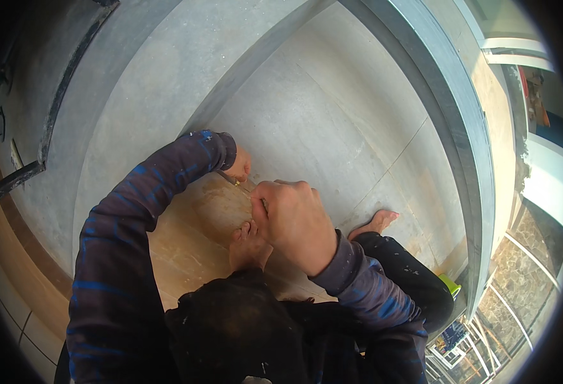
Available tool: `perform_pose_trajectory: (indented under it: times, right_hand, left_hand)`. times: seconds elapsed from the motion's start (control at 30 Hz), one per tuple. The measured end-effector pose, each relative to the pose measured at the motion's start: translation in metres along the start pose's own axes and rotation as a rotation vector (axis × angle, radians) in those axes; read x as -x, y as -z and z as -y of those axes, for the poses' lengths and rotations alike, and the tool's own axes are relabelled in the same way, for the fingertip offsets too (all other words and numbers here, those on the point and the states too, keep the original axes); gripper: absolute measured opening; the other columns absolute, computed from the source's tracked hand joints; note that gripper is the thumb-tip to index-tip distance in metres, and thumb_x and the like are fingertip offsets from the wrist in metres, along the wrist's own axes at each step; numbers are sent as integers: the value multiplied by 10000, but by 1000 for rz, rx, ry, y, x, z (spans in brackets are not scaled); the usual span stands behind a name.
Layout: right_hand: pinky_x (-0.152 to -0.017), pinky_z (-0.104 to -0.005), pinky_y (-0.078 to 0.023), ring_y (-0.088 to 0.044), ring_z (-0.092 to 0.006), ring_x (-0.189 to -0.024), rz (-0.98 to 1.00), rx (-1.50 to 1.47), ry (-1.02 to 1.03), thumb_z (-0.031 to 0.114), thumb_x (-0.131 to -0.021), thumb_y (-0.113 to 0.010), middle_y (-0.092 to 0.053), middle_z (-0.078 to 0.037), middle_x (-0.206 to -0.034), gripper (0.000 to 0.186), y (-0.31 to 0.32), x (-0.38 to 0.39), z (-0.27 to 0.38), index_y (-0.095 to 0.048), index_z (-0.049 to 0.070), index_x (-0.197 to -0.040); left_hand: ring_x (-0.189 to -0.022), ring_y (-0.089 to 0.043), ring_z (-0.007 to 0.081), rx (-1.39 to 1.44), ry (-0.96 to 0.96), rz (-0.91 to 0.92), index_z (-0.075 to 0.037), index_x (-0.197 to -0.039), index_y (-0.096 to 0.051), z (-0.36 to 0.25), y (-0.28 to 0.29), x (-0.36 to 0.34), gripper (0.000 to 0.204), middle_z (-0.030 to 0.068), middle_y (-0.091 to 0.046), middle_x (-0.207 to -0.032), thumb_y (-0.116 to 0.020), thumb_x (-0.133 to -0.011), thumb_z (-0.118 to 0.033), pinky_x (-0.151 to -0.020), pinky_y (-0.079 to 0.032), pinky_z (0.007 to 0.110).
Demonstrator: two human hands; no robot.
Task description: The person applies grout paste to tile joints using a scraper, removes the excess material, and wipes the tiled surface with a cloth before taking a bowl to a faucet.
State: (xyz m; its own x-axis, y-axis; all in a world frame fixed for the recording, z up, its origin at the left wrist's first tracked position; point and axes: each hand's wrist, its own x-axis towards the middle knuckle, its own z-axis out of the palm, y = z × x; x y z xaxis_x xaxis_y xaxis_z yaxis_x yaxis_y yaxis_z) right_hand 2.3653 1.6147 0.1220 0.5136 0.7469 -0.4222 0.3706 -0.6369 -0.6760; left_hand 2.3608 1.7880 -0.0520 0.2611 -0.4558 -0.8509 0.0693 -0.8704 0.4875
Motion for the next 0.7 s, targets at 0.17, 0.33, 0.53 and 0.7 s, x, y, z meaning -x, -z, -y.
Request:
perform_pose_trajectory:
  times: [0.17, 0.33, 0.53, 0.7]
  right_hand:
    - [-653, -487, -542, -661, -421, -685, 19, 17, -5, 82, -817, -658, -659, -192, -698, 67, -7, -4, -8, -672, 34, -771]
    - [-647, -422, -549, -669, -392, -664, -4, 68, -9, 78, -827, -676, -680, -197, -738, 73, -17, -2, -17, -719, 20, -837]
    - [-636, -488, -544, -655, -424, -662, -18, -51, 11, 83, -832, -652, -658, -195, -690, 82, 4, -2, -2, -678, 29, -776]
    - [-638, -454, -545, -663, -408, -664, -9, 19, -7, 85, -838, -660, -672, -194, -716, 84, -14, -4, -25, -693, 13, -809]
  left_hand:
    - [-913, -675, 223, -2, -39, 68, -135, -1133, -746, 8, -4, -11, 357, 53, -749, -966, -664, -894, -387, -841, -516, 403]
    - [-834, -672, 219, 53, 2, 32, -121, -1067, -748, 1, 4, -9, 313, 62, -738, -903, -649, -898, -365, -773, -518, 418]
    - [-854, -674, 222, 56, -38, 5, -110, -1084, -747, 16, -10, -12, 335, 76, -740, -927, -654, -898, -373, -780, -517, 413]
    - [-916, -681, 225, -4, -24, 76, -123, -1165, -736, 7, 3, -16, 385, 82, -751, -1002, -662, -895, -388, -825, -522, 396]
